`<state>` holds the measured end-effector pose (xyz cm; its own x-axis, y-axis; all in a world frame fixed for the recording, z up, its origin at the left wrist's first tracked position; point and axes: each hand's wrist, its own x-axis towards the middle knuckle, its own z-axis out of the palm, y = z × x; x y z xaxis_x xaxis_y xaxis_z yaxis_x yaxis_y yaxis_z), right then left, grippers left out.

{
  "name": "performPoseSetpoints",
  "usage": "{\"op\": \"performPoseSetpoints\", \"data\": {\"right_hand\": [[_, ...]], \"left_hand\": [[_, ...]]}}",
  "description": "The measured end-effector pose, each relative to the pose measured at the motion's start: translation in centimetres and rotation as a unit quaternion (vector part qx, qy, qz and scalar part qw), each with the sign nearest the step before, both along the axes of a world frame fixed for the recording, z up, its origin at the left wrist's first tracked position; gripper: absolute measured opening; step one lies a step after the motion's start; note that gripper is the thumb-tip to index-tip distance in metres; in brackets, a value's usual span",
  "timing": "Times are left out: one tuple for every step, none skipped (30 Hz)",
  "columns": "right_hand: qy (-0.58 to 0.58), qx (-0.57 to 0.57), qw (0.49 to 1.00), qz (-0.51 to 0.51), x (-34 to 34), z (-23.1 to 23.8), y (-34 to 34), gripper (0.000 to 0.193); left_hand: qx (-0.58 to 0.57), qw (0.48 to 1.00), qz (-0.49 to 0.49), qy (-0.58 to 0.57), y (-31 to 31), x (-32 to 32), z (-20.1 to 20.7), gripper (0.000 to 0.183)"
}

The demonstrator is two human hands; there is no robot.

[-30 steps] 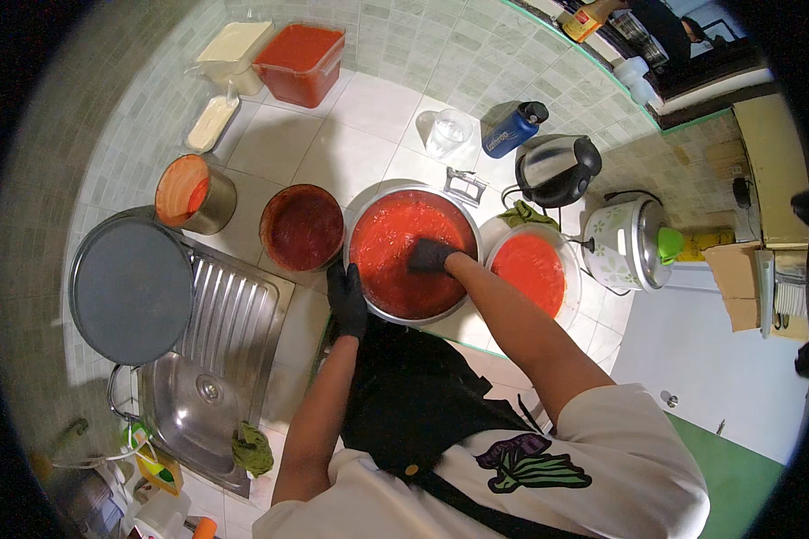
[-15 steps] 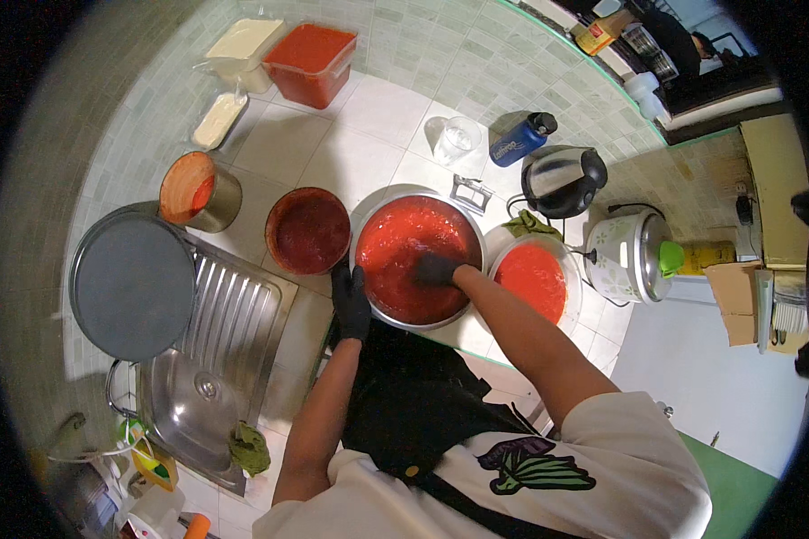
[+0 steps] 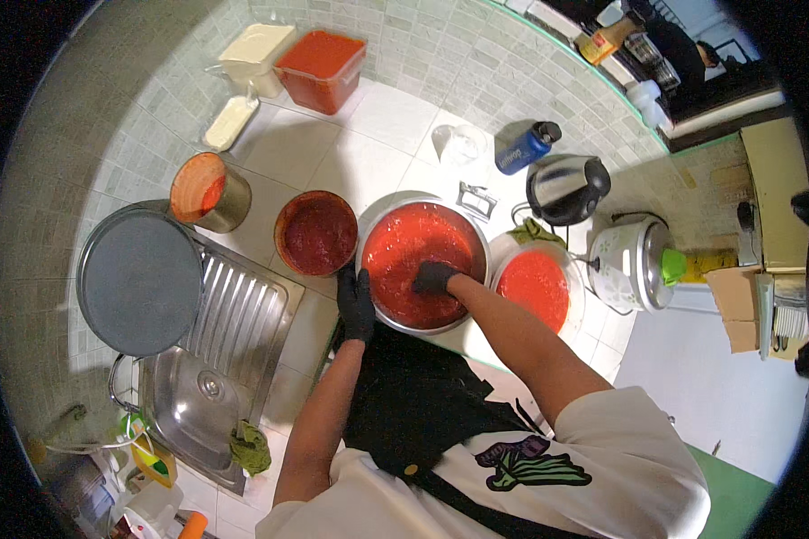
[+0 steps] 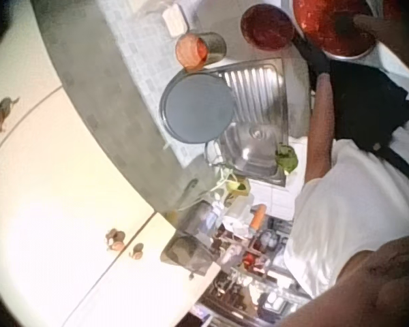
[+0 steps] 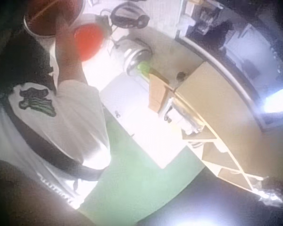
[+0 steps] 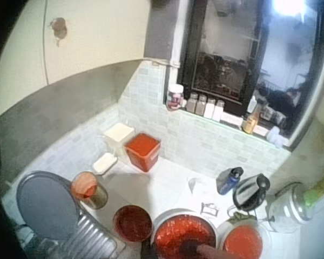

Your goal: The person stirs a red sauce in a large metal bowl using a black spatula. They repeatedly transfer portions of the sauce into a smaller metal container and continue mixing the remaining sauce in the large bowl.

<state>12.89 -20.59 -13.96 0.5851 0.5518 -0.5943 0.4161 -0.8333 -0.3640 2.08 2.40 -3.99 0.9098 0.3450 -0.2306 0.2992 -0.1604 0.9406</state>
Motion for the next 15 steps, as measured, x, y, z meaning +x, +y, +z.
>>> {"op": "performPoseSetpoints", "data": {"right_hand": [[-0.041,-0.005,0.998,0.052,0.2,-0.4,0.0,0.03],[-0.066,-0.012,0.991,0.115,1.2,-1.0,0.1,0.03],[-0.093,-0.018,0.979,0.179,2.9,-1.7,0.2,0.03],[-0.116,-0.024,0.964,0.237,4.1,-2.4,0.3,0.03],[-0.059,0.091,0.982,0.156,4.9,-3.3,0.6,0.029],[-0.005,0.204,0.976,0.073,6.3,-4.3,1.1,0.028],[0.033,0.255,0.966,0.011,7.1,-5.1,1.5,0.027],[0.044,0.255,0.966,0.013,7.9,-5.9,1.9,0.026],[0.04,0.195,0.979,0.037,8.3,-6.6,2.1,0.025],[0.034,0.134,0.989,0.061,8.5,-7.2,2.3,0.025],[0.028,0.071,0.993,0.088,8.6,-7.7,2.5,0.025],[0.015,0.053,0.993,0.108,8.4,-8.0,2.6,0.025],[0.002,0.037,0.991,0.126,8.2,-8.0,2.7,0.025],[-0.015,0.022,0.989,0.144,8.1,-7.9,2.8,0.026],[-0.035,0.006,0.986,0.161,8.0,-7.7,2.9,0.026]], "left_hand": [[0.0,1.0,0.009,-0.006,0.1,0.4,0.1,0.057],[-0.028,0.999,0.023,-0.04,-0.1,0.2,0.2,0.053],[-0.045,0.994,0.03,-0.099,-0.1,0.4,0.3,0.05],[-0.074,0.993,0.044,-0.076,-0.2,0.4,0.3,0.05],[-0.094,0.992,0.05,-0.073,-0.3,0.4,0.4,0.05],[-0.099,0.99,0.055,-0.079,-0.4,0.5,0.5,0.05],[-0.089,0.991,0.051,-0.087,-0.4,0.4,0.6,0.049],[-0.065,0.992,0.045,-0.094,-0.4,0.5,0.6,0.048],[-0.033,0.993,0.043,-0.109,-0.4,0.4,0.6,0.047],[-0.065,0.992,0.045,-0.094,-0.4,0.4,0.6,0.048],[-0.089,0.991,0.053,-0.09,-0.4,0.5,0.5,0.048],[-0.087,0.992,0.054,-0.071,-0.4,0.4,0.4,0.048],[-0.105,0.989,0.064,-0.079,-0.4,0.4,0.3,0.048],[-0.094,0.99,0.063,-0.079,-0.4,0.4,0.2,0.048],[-0.083,0.991,0.063,-0.082,-0.4,0.6,0.0,0.049]]}}
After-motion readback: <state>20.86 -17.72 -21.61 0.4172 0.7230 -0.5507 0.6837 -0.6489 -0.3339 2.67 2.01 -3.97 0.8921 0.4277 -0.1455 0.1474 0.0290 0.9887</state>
